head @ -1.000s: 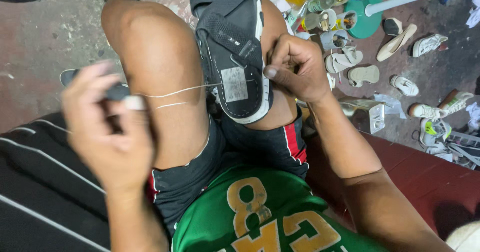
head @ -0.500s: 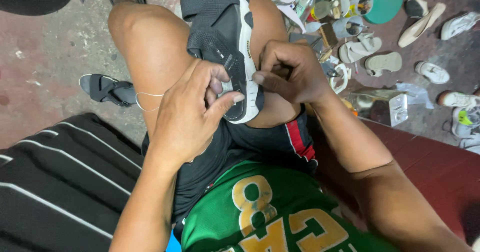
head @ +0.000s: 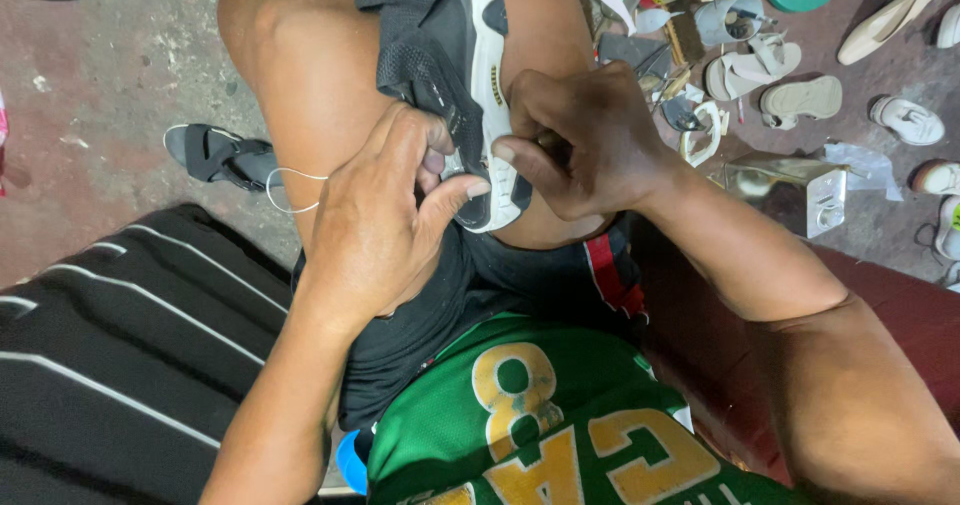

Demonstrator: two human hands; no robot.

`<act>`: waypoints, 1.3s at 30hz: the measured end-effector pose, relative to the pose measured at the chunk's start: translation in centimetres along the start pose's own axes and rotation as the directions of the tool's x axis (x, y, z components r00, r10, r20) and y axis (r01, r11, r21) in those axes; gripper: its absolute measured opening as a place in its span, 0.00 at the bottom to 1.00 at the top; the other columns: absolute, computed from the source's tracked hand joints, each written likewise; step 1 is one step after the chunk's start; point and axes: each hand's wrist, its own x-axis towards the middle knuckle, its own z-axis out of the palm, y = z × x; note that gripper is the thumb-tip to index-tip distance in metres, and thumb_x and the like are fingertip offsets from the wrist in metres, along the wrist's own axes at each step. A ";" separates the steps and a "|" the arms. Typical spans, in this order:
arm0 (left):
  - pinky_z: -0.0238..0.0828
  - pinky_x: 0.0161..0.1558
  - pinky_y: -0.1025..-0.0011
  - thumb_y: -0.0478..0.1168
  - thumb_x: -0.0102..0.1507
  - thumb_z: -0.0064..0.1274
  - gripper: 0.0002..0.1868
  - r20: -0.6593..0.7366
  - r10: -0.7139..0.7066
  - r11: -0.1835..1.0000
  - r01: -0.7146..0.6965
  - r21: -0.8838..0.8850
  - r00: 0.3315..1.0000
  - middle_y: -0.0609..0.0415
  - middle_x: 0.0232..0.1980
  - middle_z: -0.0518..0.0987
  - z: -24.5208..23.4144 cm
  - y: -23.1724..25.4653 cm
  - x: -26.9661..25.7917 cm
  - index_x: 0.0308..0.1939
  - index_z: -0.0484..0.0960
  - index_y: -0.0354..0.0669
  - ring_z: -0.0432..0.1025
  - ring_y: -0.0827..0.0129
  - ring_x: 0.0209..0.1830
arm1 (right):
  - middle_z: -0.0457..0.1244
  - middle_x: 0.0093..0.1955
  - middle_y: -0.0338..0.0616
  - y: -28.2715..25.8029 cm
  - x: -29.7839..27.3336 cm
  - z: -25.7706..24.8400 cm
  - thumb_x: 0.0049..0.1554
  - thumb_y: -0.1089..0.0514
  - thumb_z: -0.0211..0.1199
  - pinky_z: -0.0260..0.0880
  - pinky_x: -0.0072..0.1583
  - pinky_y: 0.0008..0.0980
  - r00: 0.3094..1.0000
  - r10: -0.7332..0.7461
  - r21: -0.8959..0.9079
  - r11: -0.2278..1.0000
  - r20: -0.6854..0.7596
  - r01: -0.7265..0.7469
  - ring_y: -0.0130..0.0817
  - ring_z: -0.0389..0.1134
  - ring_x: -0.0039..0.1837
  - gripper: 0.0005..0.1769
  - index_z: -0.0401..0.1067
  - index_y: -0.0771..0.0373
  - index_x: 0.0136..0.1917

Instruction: The person sits on the floor and sews a black and white shoe using a needle and white thread. They repeatedly push the needle through the shoe's sole and upper, pulling the thread tight to secure the parts together.

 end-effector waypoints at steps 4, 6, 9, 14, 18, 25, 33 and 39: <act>0.71 0.39 0.68 0.43 0.67 0.67 0.20 -0.044 -0.017 0.999 0.015 -0.033 0.999 0.50 0.43 0.74 0.5 0.6 -0.1 0.52 0.73 0.39 0.72 0.66 0.34 | 0.55 0.27 0.39 -0.2 -0.7 0.2 0.62 0.59 0.70 0.57 0.35 0.32 0.999 0.013 -0.063 0.998 -0.031 -0.015 0.32 0.60 0.28 0.17 0.64 0.61 0.39; 0.70 0.35 0.68 0.41 0.62 0.68 0.21 -0.124 -0.066 0.996 0.056 -0.075 0.990 0.46 0.47 0.72 0.7 1.4 -0.6 0.52 0.74 0.38 0.71 0.66 0.30 | 0.54 0.26 0.39 -0.5 -0.9 0.0 0.61 0.60 0.70 0.56 0.35 0.32 0.995 0.077 0.008 0.997 -0.058 -0.076 0.31 0.59 0.27 0.16 0.65 0.61 0.37; 0.70 0.32 0.70 0.42 0.58 0.69 0.27 -0.296 -0.056 0.998 0.051 -0.026 0.954 0.40 0.54 0.70 0.9 2.3 -1.8 0.54 0.72 0.36 0.70 0.66 0.31 | 0.54 0.26 0.39 -1.0 -1.3 0.4 0.60 0.60 0.71 0.56 0.35 0.32 0.992 0.101 0.026 0.995 -0.078 -0.099 0.31 0.58 0.28 0.14 0.67 0.61 0.37; 0.70 0.36 0.67 0.41 0.59 0.70 0.27 -0.300 -0.021 0.960 0.104 0.262 0.954 0.48 0.44 0.77 2.2 2.8 -4.8 0.54 0.73 0.35 0.71 0.65 0.33 | 0.55 0.28 0.40 -1.2 -2.6 0.0 0.60 0.60 0.72 0.56 0.36 0.32 0.986 0.149 0.015 0.989 -0.074 -0.149 0.31 0.59 0.30 0.13 0.68 0.61 0.39; 0.69 0.36 0.70 0.37 0.67 0.66 0.10 -0.304 -0.163 0.977 0.196 0.082 0.939 0.54 0.37 0.75 1.9 1.2 -6.2 0.46 0.78 0.40 0.70 0.72 0.31 | 0.56 0.28 0.39 -1.5 -2.3 -1.0 0.59 0.61 0.70 0.57 0.37 0.32 0.991 0.130 0.014 0.991 -0.031 -0.130 0.31 0.60 0.31 0.09 0.70 0.61 0.41; 0.61 0.30 0.86 0.42 0.75 0.49 0.09 -0.100 -0.363 0.199 -0.027 -0.980 0.927 0.52 0.38 0.78 1.2 0.4 -6.7 0.44 0.78 0.40 0.64 0.80 0.26 | 0.59 0.31 0.44 -1.8 -2.5 -2.2 0.56 0.60 0.73 0.59 0.36 0.35 0.968 0.206 -0.011 0.978 0.141 -0.207 0.35 0.62 0.31 0.11 0.71 0.64 0.44; 0.66 0.35 0.75 0.35 0.75 0.43 0.10 -0.207 -0.307 0.948 0.280 -0.148 0.929 0.57 0.29 0.73 2.8 1.9 -4.4 0.55 0.80 0.41 0.69 0.76 0.27 | 0.66 0.42 0.46 -2.0 -2.1 -1.1 0.56 0.63 0.73 0.66 0.46 0.39 0.996 0.045 -0.006 0.999 0.079 -0.044 0.44 0.68 0.45 0.09 0.73 0.64 0.47; 0.64 0.31 0.73 0.32 0.72 0.48 0.07 -0.185 -0.277 0.960 0.263 -0.094 0.943 0.56 0.27 0.69 2.7 2.2 -3.2 0.53 0.79 0.41 0.65 0.76 0.24 | 0.66 0.44 0.45 -1.4 -2.3 -1.0 0.58 0.63 0.72 0.68 0.49 0.38 0.997 0.022 0.021 0.999 0.069 -0.024 0.44 0.70 0.48 0.08 0.74 0.63 0.48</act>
